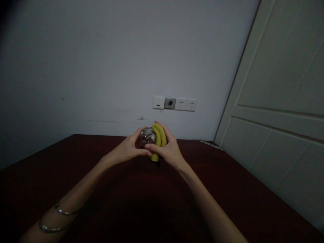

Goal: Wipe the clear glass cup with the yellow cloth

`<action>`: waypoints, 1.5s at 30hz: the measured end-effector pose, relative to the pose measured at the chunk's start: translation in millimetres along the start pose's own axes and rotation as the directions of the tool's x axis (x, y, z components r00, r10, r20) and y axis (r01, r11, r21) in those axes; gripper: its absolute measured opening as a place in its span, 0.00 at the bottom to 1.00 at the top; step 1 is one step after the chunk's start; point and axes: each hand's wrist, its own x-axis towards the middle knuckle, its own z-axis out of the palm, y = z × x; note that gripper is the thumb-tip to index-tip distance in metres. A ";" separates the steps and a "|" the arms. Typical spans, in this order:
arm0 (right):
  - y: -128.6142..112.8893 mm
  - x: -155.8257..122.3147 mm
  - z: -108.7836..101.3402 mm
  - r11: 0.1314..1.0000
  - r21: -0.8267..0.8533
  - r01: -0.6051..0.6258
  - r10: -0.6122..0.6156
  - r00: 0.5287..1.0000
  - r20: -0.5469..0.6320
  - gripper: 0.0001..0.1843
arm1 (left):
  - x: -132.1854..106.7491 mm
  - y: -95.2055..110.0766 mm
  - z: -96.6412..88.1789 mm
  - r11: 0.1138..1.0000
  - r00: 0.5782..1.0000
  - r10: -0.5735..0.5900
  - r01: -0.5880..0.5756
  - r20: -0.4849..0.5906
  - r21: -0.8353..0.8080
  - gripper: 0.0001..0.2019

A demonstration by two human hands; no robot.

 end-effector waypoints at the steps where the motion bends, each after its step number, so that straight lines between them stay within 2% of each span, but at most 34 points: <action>1: -0.1 -0.3 0.5 1.000 -0.007 0.004 -0.004 1.000 0.011 0.42 | 0.3 0.9 1.0 1.000 1.000 -0.017 0.016 -0.025 -0.015 0.44; 4: 0.7 -0.7 1.4 1.000 0.014 0.020 -0.021 0.999 0.049 0.39 | 1.2 1.4 3.4 0.994 0.997 -0.060 0.055 -0.050 -0.096 0.43; 8: -0.1 -1.5 2.0 0.998 0.037 0.053 -0.054 0.998 0.016 0.26 | 1.3 0.3 7.3 0.991 0.996 -0.052 0.042 -0.075 -0.130 0.42; 10: -3.0 -3.6 2.5 0.986 -0.048 0.157 -0.158 0.987 -0.004 0.21 | 0.7 0.2 9.4 0.995 0.996 -0.031 0.022 -0.086 -0.101 0.41; 13: -7.8 -7.1 3.5 0.919 -0.209 0.333 -0.330 0.943 0.048 0.15 | -0.4 0.7 11.5 0.999 0.996 0.009 -0.013 -0.091 -0.050 0.40; 15: -8.2 -6.9 4.4 0.902 -0.225 0.368 -0.370 0.928 0.037 0.12 | -0.9 2.3 11.7 0.999 0.994 0.044 -0.046 -0.102 -0.017 0.40; 17: -5.6 -4.0 5.2 0.937 -0.151 0.316 -0.328 0.943 -0.057 0.11 | -1.2 5.5 11.5 0.995 0.990 0.099 -0.098 -0.102 0.010 0.41; 19: -1.4 0.3 5.9 0.978 -0.027 0.206 -0.207 0.964 -0.167 0.13 | -1.5 9.3 11.4 0.987 0.983 0.158 -0.157 -0.091 0.016 0.41; 21: 1.5 3.3 6.1 0.991 0.059 0.116 -0.100 0.969 -0.224 0.14 | -1.5 12.1 11.8 0.983 0.979 0.184 -0.183 -0.086 0.021 0.40; 22: 1.7 3.7 6.1 0.993 0.058 0.107 -0.091 0.968 -0.233 0.14 | -1.4 12.6 12.2 0.983 0.978 0.185 -0.183 -0.095 0.031 0.40; 24: -1.2 2.1 5.5 0.984 -0.045 0.175 -0.180 0.963 -0.201 0.12 | -1.1 11.4 12.9 0.984 0.976 0.176 -0.170 -0.127 0.058 0.39; 27: -10.0 -3.4 4.0 0.896 -0.257 0.362 -0.380 0.925 -0.021 0.11 | -0.4 6.6 13.1 0.987 0.976 0.151 -0.140 -0.156 0.083 0.38; 29: -14.7 -5.8 3.4 0.850 -0.309 0.427 -0.428 0.901 0.069 0.13 | 0.1 3.9 12.9 0.990 0.981 0.133 -0.124 -0.144 0.068 0.39; 30: -15.7 -6.1 3.3 0.850 -0.310 0.426 -0.426 0.902 0.071 0.13 | 0.4 3.1 12.8 0.990 0.981 0.134 -0.127 -0.141 0.060 0.39; 33: -13.4 -2.7 4.0 0.928 -0.217 0.304 -0.323 0.944 -0.062 0.11 | 1.1 2.3 13.2 0.983 0.971 0.181 -0.174 -0.156 0.063 0.39; 36: -7.5 3.8 4.6 0.994 -0.037 0.107 -0.113 0.974 -0.197 0.13 | 1.3 1.6 14.1 0.966 0.956 0.251 -0.237 -0.153 0.102 0.39; 39: -5.4 7.3 5.2 0.999 0.054 -0.002 0.013 0.975 -0.220 0.16 | 0.9 -0.4 14.9 0.957 0.949 0.278 -0.261 -0.150 0.126 0.40; 41: -7.5 6.3 6.1 1.000 0.021 0.023 -0.018 0.977 -0.211 0.14 | 0.8 -2.0 15.4 0.958 0.947 0.274 -0.254 -0.165 0.130 0.40; 43: -11.2 3.0 7.0 0.989 -0.087 0.119 -0.133 0.975 -0.178 0.12 | 1.1 -3.5 16.2 0.966 0.952 0.249 -0.231 -0.179 0.116 0.40; 45: -14.7 -1.0 7.2 0.941 -0.223 0.255 -0.284 0.953 -0.109 0.12 | 2.1 -4.6 17.0 0.977 0.959 0.207 -0.193 -0.192 0.088 0.40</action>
